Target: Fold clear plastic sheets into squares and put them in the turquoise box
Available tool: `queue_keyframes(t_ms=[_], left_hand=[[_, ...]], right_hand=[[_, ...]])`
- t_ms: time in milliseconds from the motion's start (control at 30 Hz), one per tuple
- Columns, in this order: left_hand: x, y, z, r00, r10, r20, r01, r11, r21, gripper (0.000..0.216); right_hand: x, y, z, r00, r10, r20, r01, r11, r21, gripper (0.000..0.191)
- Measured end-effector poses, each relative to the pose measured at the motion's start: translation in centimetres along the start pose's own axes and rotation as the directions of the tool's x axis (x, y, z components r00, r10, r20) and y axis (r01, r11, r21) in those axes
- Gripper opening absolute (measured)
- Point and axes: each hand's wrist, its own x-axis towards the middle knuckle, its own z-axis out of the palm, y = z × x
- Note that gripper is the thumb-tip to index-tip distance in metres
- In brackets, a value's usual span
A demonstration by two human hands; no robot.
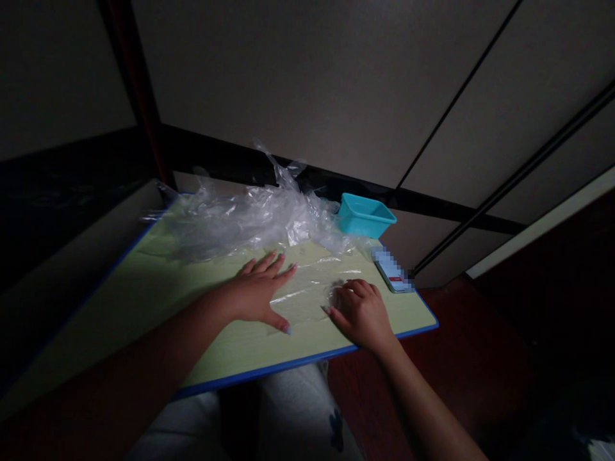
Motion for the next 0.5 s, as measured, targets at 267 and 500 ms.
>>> queue_keyframes(t_ms=[267,500], left_hand=[[0.0,-0.1,0.1,1.000,0.004,0.001,-0.004,1.000,-0.008,0.124],[0.0,0.0,0.1,1.000,0.006,-0.007,-0.006,1.000,-0.009,0.124]], right_hand=[[-0.5,-0.7,-0.1,0.992,0.129,-0.015,-0.129,0.991,-0.021,0.042],[-2.3,-0.6,-0.5,0.997,0.070,-0.036,-0.065,0.991,0.119,0.032]])
